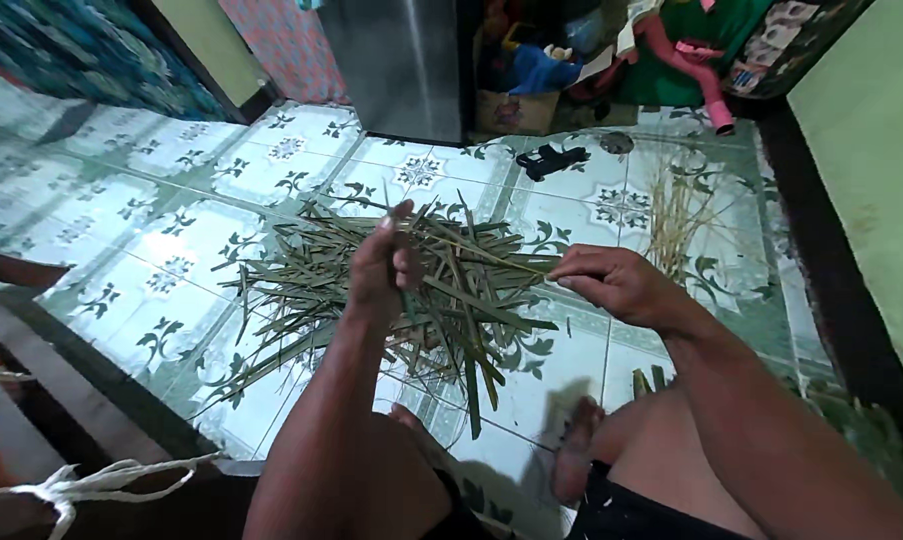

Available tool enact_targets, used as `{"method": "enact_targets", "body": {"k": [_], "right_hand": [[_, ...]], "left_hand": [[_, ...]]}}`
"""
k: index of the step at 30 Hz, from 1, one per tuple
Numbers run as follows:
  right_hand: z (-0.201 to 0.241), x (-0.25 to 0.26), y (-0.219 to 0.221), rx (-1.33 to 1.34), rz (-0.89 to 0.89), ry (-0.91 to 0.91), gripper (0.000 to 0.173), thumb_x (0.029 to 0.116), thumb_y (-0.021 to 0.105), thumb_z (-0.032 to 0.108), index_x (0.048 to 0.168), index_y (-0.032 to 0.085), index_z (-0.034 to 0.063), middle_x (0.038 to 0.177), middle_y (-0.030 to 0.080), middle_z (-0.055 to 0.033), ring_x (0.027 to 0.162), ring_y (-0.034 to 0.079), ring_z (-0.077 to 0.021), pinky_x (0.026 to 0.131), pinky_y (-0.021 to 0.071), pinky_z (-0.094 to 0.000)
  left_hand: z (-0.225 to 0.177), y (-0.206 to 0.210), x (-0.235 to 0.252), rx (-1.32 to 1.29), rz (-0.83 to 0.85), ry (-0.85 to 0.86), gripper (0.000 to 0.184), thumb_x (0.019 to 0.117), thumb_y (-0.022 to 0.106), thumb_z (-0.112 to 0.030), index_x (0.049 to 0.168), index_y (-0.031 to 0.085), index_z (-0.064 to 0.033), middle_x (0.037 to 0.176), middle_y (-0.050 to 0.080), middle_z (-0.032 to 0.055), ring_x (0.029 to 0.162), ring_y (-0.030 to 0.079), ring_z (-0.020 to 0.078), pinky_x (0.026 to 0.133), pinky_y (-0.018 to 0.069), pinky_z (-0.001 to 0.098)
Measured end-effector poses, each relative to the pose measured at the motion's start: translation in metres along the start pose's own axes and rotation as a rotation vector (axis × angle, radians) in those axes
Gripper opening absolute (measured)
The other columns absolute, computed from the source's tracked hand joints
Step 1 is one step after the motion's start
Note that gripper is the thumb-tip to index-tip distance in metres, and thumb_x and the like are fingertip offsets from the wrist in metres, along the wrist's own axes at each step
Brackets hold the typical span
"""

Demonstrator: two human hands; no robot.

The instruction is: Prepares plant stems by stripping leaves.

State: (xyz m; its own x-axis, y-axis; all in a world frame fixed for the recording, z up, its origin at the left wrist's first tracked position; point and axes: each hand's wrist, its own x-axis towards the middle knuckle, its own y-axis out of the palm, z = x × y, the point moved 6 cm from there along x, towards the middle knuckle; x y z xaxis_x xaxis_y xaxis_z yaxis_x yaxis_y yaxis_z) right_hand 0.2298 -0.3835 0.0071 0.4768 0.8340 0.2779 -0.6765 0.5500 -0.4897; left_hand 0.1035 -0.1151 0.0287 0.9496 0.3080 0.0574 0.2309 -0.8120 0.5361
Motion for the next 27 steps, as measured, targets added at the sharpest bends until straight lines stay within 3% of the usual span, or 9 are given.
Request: {"method": "enact_targets", "body": {"k": [5,7,11,13,15,19,24,27], "right_hand": [[-0.01,0.004,-0.008,-0.015,-0.1,0.167,0.017,0.0986,0.061,0.012,0.105,0.074,0.0034,0.092,0.064,-0.0022,0.064,0.055,-0.0024,0.058,0.0505,-0.0191],[-0.015,0.007,-0.004,-0.001,-0.12,0.241,0.015,0.0984,0.062,0.011,0.105,0.073,0.0027,0.092,0.064,-0.0041,0.065,0.057,-0.0055,0.059,0.0524,-0.0222],[-0.008,0.013,0.018,0.076,-0.035,0.248,0.019,0.0995,0.06,0.014,0.106,0.074,0.0025,0.094,0.065,-0.0028,0.065,0.057,-0.0035,0.059,0.0517,-0.0207],[-0.002,0.013,0.027,0.108,0.01,0.187,0.018,0.0988,0.06,0.015,0.101,0.073,0.0033,0.092,0.064,-0.0003,0.065,0.055,-0.0008,0.059,0.0503,-0.0179],[-0.001,0.011,0.025,0.094,0.032,0.123,0.019,0.0987,0.06,0.016,0.102,0.075,0.0041,0.091,0.064,0.001,0.065,0.054,0.0013,0.059,0.0477,-0.0155],[-0.009,0.003,0.008,0.047,0.027,0.098,0.019,0.0983,0.059,0.015,0.102,0.075,0.0058,0.089,0.063,0.0029,0.066,0.052,0.0028,0.06,0.0451,-0.0139],[-0.013,0.0,-0.003,0.015,0.002,0.149,0.019,0.0986,0.058,0.015,0.102,0.074,0.0054,0.091,0.065,0.002,0.065,0.053,0.0024,0.059,0.0458,-0.0152],[-0.015,0.001,-0.006,0.002,-0.003,0.186,0.019,0.0994,0.059,0.015,0.102,0.074,0.0046,0.089,0.063,0.0011,0.065,0.053,0.0006,0.06,0.0466,-0.0166]], "left_hand": [[-0.002,-0.018,0.001,0.015,-0.221,0.088,0.038,0.1097,0.032,-0.039,0.129,0.059,-0.0213,0.054,0.044,-0.0104,0.039,0.042,0.0007,0.039,0.0417,0.0173],[0.018,-0.014,-0.002,0.116,-0.237,0.031,0.039,0.1088,0.033,-0.041,0.135,0.056,-0.0223,0.057,0.045,-0.01,0.041,0.044,0.0013,0.041,0.0431,0.0179],[0.076,0.036,-0.015,0.373,0.033,-0.21,0.045,0.1072,0.042,-0.022,0.15,0.043,-0.0087,0.063,0.054,-0.0026,0.047,0.052,0.0061,0.045,0.0484,0.0214],[0.086,0.056,-0.022,0.394,0.148,-0.314,0.039,0.1072,0.044,-0.018,0.144,0.05,-0.0054,0.062,0.052,-0.0032,0.048,0.05,0.005,0.046,0.0453,0.02],[0.074,0.052,-0.019,0.309,0.14,-0.308,0.039,0.1055,0.043,-0.023,0.139,0.056,-0.0074,0.059,0.05,-0.0061,0.045,0.046,0.0023,0.044,0.0425,0.0173],[0.017,0.013,-0.005,0.085,0.041,-0.064,0.039,0.1075,0.04,-0.038,0.135,0.057,-0.0161,0.054,0.046,-0.0097,0.039,0.043,-0.0009,0.039,0.0415,0.0149],[-0.015,-0.024,0.0,0.094,-0.132,0.08,0.037,0.1087,0.033,-0.037,0.128,0.06,-0.0193,0.053,0.044,-0.011,0.038,0.042,0.0,0.039,0.0414,0.0161],[-0.024,-0.043,0.002,0.223,-0.183,0.091,0.04,0.1077,0.032,-0.04,0.133,0.057,-0.0205,0.054,0.042,-0.0114,0.039,0.04,0.0007,0.04,0.0413,0.018]]}}
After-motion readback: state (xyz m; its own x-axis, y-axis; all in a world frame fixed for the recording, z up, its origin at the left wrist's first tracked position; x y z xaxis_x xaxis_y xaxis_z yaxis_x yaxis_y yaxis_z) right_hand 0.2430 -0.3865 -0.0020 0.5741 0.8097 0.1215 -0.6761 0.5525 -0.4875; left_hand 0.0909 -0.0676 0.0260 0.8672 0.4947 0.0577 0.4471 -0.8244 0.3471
